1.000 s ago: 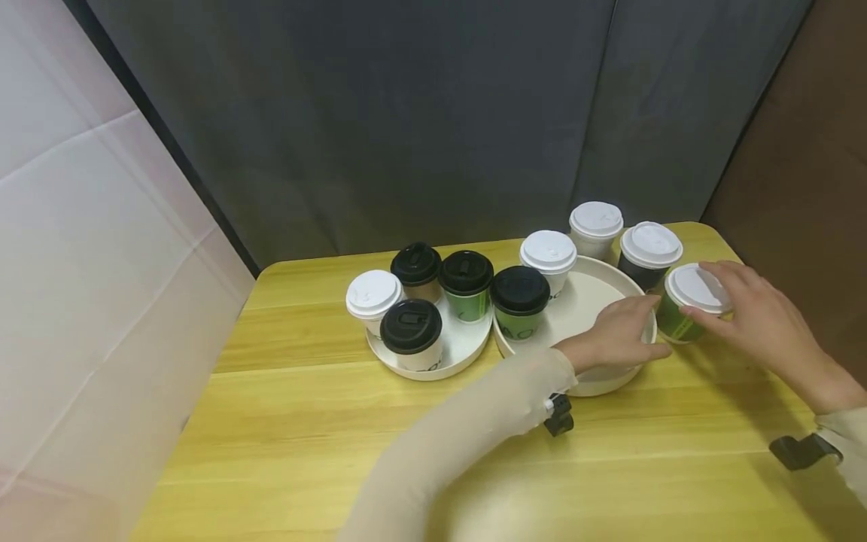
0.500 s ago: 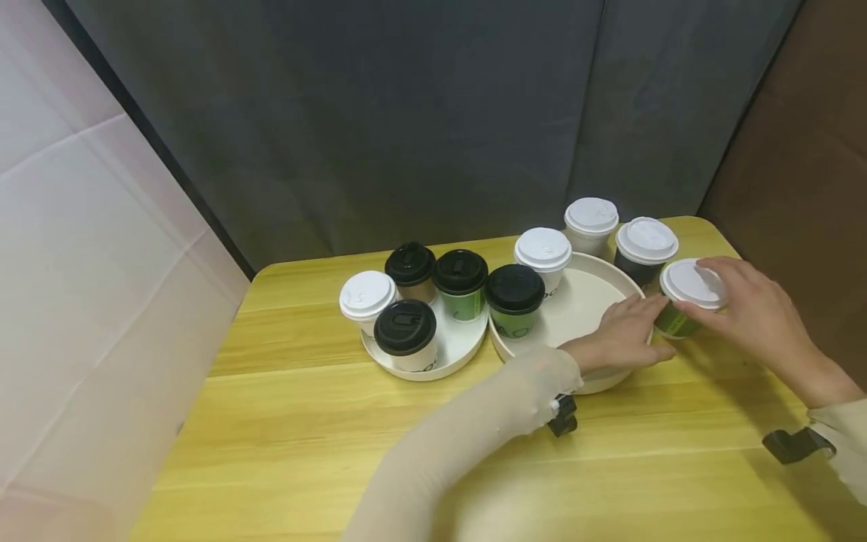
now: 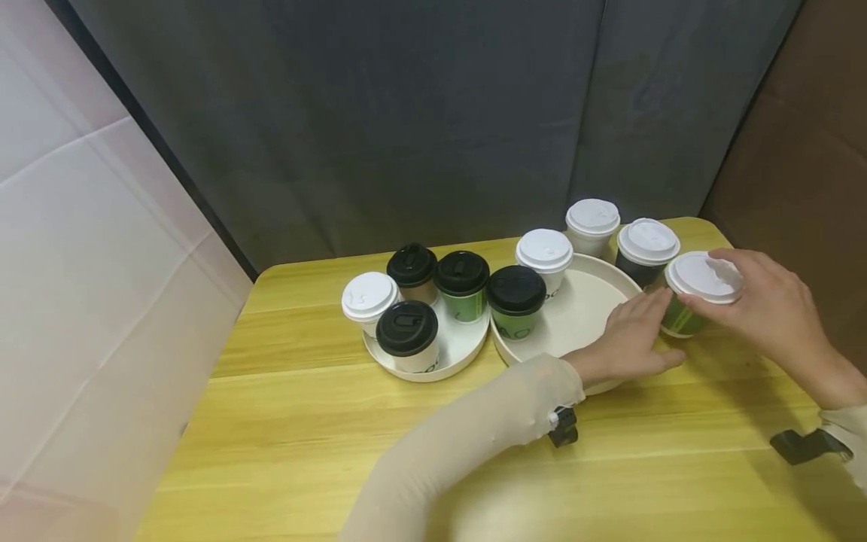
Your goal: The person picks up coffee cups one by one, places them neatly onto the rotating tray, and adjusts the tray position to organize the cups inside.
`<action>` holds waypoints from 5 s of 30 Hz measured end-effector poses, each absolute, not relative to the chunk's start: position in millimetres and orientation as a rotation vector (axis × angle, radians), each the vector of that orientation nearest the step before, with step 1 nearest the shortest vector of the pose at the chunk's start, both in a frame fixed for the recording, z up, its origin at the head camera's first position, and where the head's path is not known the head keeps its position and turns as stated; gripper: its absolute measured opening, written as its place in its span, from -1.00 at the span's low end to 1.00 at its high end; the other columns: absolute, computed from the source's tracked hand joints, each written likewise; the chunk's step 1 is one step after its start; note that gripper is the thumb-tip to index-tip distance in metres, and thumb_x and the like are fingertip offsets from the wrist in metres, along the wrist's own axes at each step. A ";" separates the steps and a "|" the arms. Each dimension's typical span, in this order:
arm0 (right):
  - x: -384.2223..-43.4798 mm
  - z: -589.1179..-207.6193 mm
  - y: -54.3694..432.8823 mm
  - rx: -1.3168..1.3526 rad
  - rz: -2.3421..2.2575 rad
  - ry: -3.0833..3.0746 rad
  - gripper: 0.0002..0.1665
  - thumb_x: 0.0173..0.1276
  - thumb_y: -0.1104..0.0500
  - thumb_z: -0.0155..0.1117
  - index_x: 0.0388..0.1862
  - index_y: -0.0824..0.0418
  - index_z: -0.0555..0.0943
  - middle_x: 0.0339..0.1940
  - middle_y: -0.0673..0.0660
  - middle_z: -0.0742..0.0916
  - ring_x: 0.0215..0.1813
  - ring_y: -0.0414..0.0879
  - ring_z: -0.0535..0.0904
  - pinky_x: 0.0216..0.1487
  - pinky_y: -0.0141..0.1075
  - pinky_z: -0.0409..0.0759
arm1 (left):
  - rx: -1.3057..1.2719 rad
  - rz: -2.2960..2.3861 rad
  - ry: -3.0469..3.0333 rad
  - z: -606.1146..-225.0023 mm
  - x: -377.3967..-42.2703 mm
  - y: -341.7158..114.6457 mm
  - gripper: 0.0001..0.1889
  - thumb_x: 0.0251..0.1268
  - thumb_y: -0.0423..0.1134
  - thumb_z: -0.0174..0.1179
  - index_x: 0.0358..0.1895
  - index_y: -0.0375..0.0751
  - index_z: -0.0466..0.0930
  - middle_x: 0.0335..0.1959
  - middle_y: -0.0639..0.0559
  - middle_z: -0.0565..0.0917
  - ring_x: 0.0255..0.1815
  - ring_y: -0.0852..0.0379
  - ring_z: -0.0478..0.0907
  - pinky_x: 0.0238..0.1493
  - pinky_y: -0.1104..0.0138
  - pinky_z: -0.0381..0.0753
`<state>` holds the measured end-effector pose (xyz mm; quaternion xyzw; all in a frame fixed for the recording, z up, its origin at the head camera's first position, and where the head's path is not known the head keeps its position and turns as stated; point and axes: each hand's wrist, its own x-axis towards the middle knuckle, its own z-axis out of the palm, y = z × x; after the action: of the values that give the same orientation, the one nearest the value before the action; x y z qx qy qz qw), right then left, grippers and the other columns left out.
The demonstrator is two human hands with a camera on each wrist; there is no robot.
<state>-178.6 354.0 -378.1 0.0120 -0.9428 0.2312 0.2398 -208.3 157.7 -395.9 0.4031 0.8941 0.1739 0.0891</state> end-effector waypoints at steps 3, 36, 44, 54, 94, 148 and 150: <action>-175.4 -368.1 349.6 0.025 0.626 -2.557 -0.17 -0.06 -0.08 0.60 0.18 0.24 0.57 0.14 0.41 0.63 0.04 0.37 0.52 -0.11 0.23 0.30 | 1.202 0.565 2.677 -392.9 -203.4 155.0 -0.04 0.34 0.16 0.08 0.62 -0.09 -0.26 0.66 0.11 -0.05 0.66 0.14 -0.11 0.62 0.29 0.00; -156.3 -334.2 274.6 0.207 0.619 -2.389 -0.24 -0.25 0.08 0.69 0.04 0.20 0.63 0.05 0.19 0.72 -0.02 0.07 0.60 -0.27 -0.17 0.35 | 1.191 1.094 2.656 -373.8 -157.0 89.9 -0.02 0.32 -0.03 0.09 0.60 -0.28 -0.34 0.63 -0.20 -0.11 0.64 0.10 -0.03 0.55 0.44 0.14; -159.0 -337.2 257.9 0.296 0.640 -2.394 -0.22 -0.26 0.08 0.69 0.04 0.21 0.63 0.03 0.23 0.72 0.00 0.13 0.61 -0.22 -0.35 0.29 | 1.134 1.132 2.707 -377.0 -148.4 70.8 -0.02 0.27 -0.12 0.13 0.60 -0.27 -0.32 0.60 -0.21 -0.04 0.61 0.07 0.06 0.51 0.41 0.24; -158.1 -347.6 238.1 0.358 0.648 -2.417 -0.26 -0.21 0.10 0.68 0.03 0.21 0.62 0.05 0.20 0.72 0.03 0.12 0.62 -0.16 -0.16 0.43 | 1.054 1.133 2.675 -383.2 -140.4 48.2 -0.02 0.29 -0.13 0.13 0.60 -0.23 -0.34 0.62 -0.20 -0.09 0.62 0.05 0.02 0.53 0.32 0.26; -154.3 -384.0 200.2 0.385 0.804 -2.472 -0.30 -0.18 0.06 0.67 0.00 0.20 0.61 0.14 0.28 0.67 0.15 0.19 0.58 -0.07 0.17 0.55 | 1.095 1.060 2.715 -414.3 -128.5 -1.3 -0.01 0.30 -0.12 0.16 0.59 -0.30 -0.33 0.59 -0.28 -0.06 0.58 -0.04 0.15 0.51 0.25 0.28; -152.9 -401.2 186.9 0.459 0.703 -2.481 -0.24 -0.18 0.00 0.68 0.02 0.24 0.60 0.18 0.33 0.63 0.16 0.23 0.57 0.06 0.14 0.58 | 1.027 1.092 2.725 -431.1 -125.8 -14.3 0.00 0.25 -0.16 0.20 0.58 -0.28 -0.29 0.58 -0.23 -0.01 0.58 0.00 0.13 0.54 0.22 0.27; -152.4 -400.3 186.5 0.460 0.685 -2.490 -0.23 -0.17 -0.01 0.68 0.03 0.25 0.59 0.18 0.34 0.63 0.16 0.24 0.56 0.06 0.15 0.58 | 1.034 1.099 2.728 -431.5 -126.2 -14.5 0.00 0.24 -0.17 0.21 0.58 -0.28 -0.28 0.58 -0.23 0.00 0.58 0.00 0.13 0.54 0.22 0.26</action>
<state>-152.4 186.5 -400.3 0.1696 -0.9175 0.2525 0.2562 -126.2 -14.5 -431.5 0.3315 0.8750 0.3525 0.0121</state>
